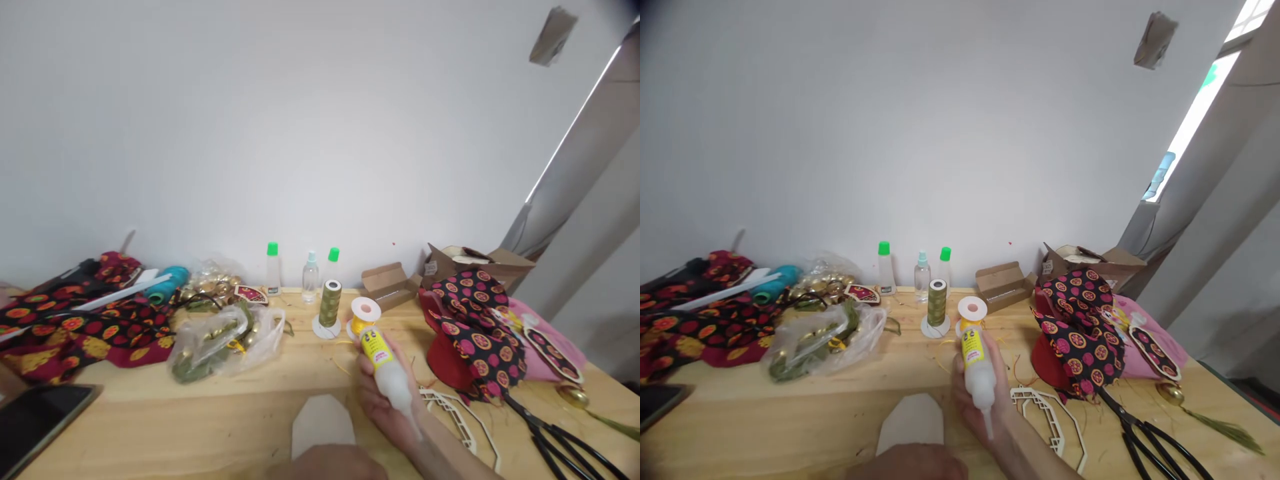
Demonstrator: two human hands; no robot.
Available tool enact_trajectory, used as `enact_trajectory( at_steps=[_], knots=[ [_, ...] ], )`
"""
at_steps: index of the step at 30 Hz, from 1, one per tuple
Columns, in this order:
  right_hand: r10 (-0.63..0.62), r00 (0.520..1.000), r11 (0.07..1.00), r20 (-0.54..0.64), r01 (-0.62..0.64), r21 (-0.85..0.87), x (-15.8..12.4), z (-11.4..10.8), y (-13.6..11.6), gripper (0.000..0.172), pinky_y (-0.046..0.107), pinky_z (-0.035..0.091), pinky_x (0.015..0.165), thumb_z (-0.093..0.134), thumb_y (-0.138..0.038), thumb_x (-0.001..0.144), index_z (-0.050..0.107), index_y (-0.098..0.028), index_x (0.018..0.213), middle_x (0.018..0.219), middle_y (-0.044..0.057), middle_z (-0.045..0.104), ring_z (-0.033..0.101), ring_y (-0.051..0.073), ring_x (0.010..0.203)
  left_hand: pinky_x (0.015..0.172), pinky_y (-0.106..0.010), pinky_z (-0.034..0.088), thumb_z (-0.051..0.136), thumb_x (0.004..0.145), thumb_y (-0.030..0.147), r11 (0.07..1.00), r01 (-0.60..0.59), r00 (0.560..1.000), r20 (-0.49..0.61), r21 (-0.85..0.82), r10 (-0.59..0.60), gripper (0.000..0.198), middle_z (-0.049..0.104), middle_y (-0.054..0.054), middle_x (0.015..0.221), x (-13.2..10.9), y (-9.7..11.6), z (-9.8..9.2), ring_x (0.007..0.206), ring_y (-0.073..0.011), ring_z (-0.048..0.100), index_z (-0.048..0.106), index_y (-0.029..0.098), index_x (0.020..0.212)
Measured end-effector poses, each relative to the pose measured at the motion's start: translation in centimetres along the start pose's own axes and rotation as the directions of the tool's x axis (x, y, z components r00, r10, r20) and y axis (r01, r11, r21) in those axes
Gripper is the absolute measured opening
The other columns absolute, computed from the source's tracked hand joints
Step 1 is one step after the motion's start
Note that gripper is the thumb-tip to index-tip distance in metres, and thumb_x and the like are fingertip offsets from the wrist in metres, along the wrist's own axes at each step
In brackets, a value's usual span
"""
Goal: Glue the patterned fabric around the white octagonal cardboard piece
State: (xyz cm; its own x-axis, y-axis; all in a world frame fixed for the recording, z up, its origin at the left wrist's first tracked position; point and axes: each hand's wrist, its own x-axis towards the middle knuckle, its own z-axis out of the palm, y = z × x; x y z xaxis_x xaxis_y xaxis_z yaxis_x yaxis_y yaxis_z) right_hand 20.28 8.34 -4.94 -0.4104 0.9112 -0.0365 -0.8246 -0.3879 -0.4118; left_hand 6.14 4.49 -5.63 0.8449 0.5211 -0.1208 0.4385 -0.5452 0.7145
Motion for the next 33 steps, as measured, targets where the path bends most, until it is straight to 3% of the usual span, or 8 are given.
enact_trajectory(
  at_steps=[3, 5, 7, 11, 14, 17, 24, 33],
  knots=[
    [-0.092, 0.996, 0.995, -0.019, 0.091, -0.04, 0.4, -0.2, -2.0, 0.034, 0.01, 0.023, 0.027, 0.044, -0.045, 0.081, 0.055, -0.013, 0.082, 0.052, -0.004, 0.052, 0.029, 0.001, 0.031, 0.077, -0.019, 0.042, 0.036, 0.086, 0.032, 0.982, -0.19, 0.977, -0.095, 0.016, 0.191, 0.028, 0.066, -0.005, 0.1, -0.7, -0.5, -0.8, 0.088, -0.0141, 0.059, 0.061, 0.022, 0.092],
    [-0.126, 0.992, 0.992, -0.004, 0.125, -0.026, 0.3, -0.2, -3.0, 0.03, 0.009, 0.023, 0.028, 0.045, -0.043, 0.081, 0.055, -0.014, 0.082, 0.054, -0.005, 0.052, 0.029, 0.001, 0.033, 0.076, -0.021, 0.042, 0.036, 0.085, 0.033, 0.973, -0.214, 0.967, -0.12, 0.084, 0.223, 0.028, 0.066, -0.005, 0.095, -1.4, -0.3, -1.9, 0.085, -0.0152, 0.059, 0.061, 0.021, 0.086],
    [-0.125, 0.992, 0.992, 0.022, 0.125, 0.022, 0.2, 0.0, -3.3, 0.028, 0.008, 0.025, 0.029, 0.048, -0.041, 0.08, 0.053, -0.014, 0.085, 0.056, -0.005, 0.051, 0.031, 0.001, 0.034, 0.07, -0.021, 0.043, 0.034, 0.086, 0.032, 0.996, -0.05, 0.964, -0.255, 0.076, 0.068, 0.027, 0.066, -0.003, 0.087, -2.2, -0.1, -3.3, 0.078, -0.0146, 0.058, 0.059, 0.022, 0.086],
    [-0.039, 0.997, 0.995, 0.063, 0.033, 0.099, 0.5, 1.4, -2.4, 0.03, 0.009, 0.027, 0.03, 0.048, -0.04, 0.08, 0.053, -0.011, 0.086, 0.056, -0.005, 0.049, 0.03, 0.001, 0.034, 0.067, -0.023, 0.043, 0.026, 0.088, 0.029, 0.993, 0.073, 0.816, -0.567, -0.094, -0.113, 0.031, 0.064, -0.001, 0.082, -2.9, -1.4, -6.0, 0.075, -0.0145, 0.056, 0.055, 0.021, 0.084],
    [0.025, 0.995, 0.995, 0.096, -0.034, 0.098, 1.2, 2.7, -1.3, 0.036, 0.01, 0.025, 0.028, 0.045, -0.043, 0.081, 0.054, -0.009, 0.086, 0.057, -0.003, 0.05, 0.028, 0.001, 0.033, 0.07, -0.028, 0.043, 0.029, 0.087, 0.029, 0.973, 0.231, 0.714, -0.68, 0.006, -0.165, 0.029, 0.063, -0.003, 0.081, -2.8, -3.7, -7.2, 0.077, -0.0174, 0.056, 0.056, 0.02, 0.084],
    [0.044, 0.993, 0.99, 0.107, -0.057, 0.129, 1.5, 3.1, -0.5, 0.039, 0.009, 0.026, 0.029, 0.047, -0.048, 0.079, 0.055, -0.01, 0.087, 0.059, -0.002, 0.052, 0.028, 0.0, 0.035, 0.079, -0.032, 0.041, 0.031, 0.085, 0.028, 0.946, 0.323, 0.672, -0.713, 0.04, -0.199, 0.026, 0.062, -0.006, 0.091, -2.9, -5.6, -7.7, 0.088, -0.0202, 0.055, 0.056, 0.018, 0.088],
    [0.032, 0.996, 0.997, 0.085, -0.038, 0.07, 1.4, 1.6, -0.1, 0.037, 0.009, 0.02, 0.029, 0.051, -0.048, 0.076, 0.055, -0.012, 0.084, 0.055, -0.003, 0.052, 0.029, 0.001, 0.034, 0.097, -0.034, 0.027, 0.029, 0.085, 0.027, 0.897, 0.43, 0.635, -0.741, 0.101, -0.221, 0.027, 0.041, -0.007, 0.129, -3.4, -7.4, -8.1, 0.116, -0.0197, 0.038, 0.051, 0.018, 0.099],
    [0.056, 0.997, 0.997, 0.059, -0.06, 0.058, 1.9, 1.6, 0.4, 0.039, 0.01, 0.018, 0.028, 0.05, -0.052, 0.075, 0.055, -0.014, 0.084, 0.051, -0.002, 0.055, 0.033, 0.001, 0.031, 0.083, -0.032, 0.036, 0.031, 0.081, 0.017, 0.84, 0.5, 0.673, -0.705, 0.21, -0.224, 0.023, 0.057, -0.005, 0.092, -3.6, -5.8, -7.9, 0.094, -0.0193, 0.05, 0.054, 0.02, 0.083]
  ],
)
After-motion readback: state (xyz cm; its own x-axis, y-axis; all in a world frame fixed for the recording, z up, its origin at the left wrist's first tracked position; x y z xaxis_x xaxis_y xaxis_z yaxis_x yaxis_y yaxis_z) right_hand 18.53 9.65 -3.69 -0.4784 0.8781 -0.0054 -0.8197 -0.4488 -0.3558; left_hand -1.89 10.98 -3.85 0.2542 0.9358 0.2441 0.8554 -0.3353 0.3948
